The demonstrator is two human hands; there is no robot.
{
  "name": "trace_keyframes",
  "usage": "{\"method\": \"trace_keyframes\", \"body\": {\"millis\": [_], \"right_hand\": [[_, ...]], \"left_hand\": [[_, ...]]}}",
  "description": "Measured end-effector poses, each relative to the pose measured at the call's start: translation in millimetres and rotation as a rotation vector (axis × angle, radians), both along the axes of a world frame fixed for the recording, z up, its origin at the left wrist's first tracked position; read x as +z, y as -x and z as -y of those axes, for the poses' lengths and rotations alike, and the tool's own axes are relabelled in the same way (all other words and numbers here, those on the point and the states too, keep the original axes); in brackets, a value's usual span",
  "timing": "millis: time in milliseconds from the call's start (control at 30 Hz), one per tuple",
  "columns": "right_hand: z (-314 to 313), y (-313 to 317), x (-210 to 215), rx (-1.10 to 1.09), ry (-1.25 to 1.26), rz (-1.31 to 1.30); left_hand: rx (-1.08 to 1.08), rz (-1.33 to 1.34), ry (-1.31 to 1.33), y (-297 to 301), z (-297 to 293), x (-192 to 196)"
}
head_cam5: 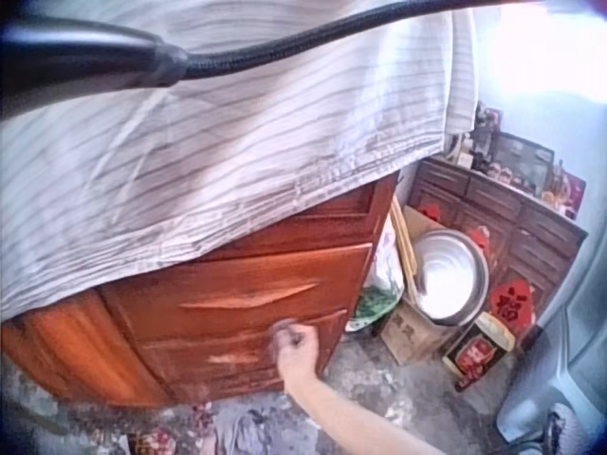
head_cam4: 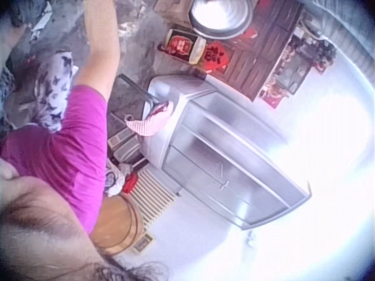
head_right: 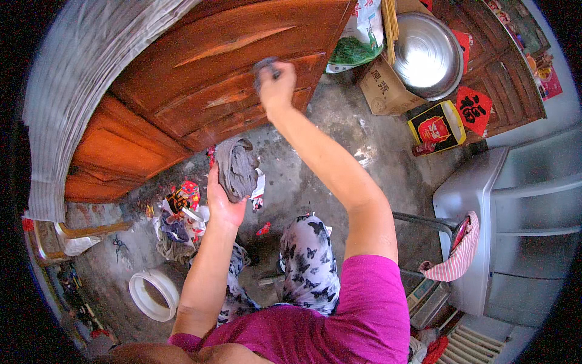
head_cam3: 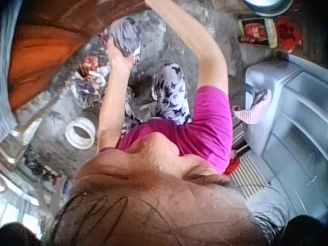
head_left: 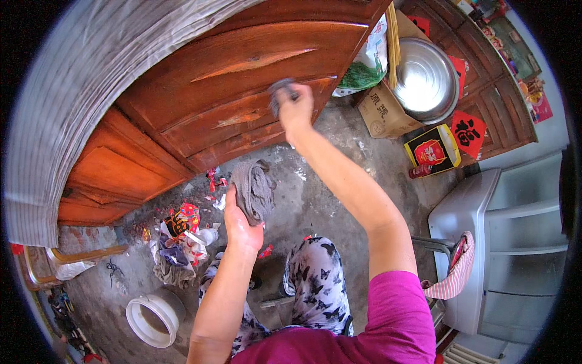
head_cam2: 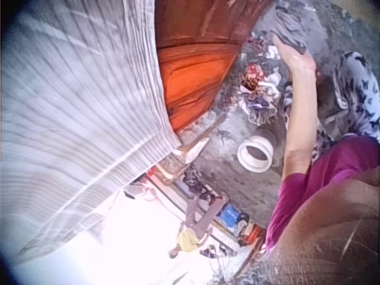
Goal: The person scrubs a wooden cabinet door with a steel wool pad and then wipes it with a cloth. The person repeatedly scrubs and wipes the same area of the cabinet door throughout the video.
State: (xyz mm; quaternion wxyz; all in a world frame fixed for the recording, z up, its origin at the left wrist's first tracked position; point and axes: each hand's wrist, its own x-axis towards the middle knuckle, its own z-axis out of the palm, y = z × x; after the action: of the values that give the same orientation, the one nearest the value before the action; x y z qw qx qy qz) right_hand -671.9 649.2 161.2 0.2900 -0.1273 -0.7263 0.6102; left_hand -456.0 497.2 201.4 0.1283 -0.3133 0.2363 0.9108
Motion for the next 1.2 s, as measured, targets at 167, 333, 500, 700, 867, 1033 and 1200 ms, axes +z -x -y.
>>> {"method": "trace_keyframes", "body": {"millis": [167,333,500,700,867,1033,1200], "right_hand": [[38,-52,54,0.265,-0.787,-0.505],[52,-27,55,0.340,-1.263,-0.797],[-2,-23,25,0.023,-0.951,-0.431],[-63,2,17,-0.241,-0.228,-0.083],[31,-13,3,-0.086,-0.351,-0.160],[42,-12,10,-0.132,-0.261,-0.103],[-41,28,13,-0.367,0.262,-0.092]], "left_hand": [[0.032,-0.018,-0.013,1,0,-4],[0.027,0.010,0.003,-1,-5,5],[0.035,0.021,-0.043,-4,2,2],[0.065,-0.025,-0.024,-5,11,-10],[0.058,-0.062,-0.048,-1,7,-5],[0.043,-0.027,-0.006,-4,2,-5],[0.086,-0.001,-0.009,-5,8,-3]]}}
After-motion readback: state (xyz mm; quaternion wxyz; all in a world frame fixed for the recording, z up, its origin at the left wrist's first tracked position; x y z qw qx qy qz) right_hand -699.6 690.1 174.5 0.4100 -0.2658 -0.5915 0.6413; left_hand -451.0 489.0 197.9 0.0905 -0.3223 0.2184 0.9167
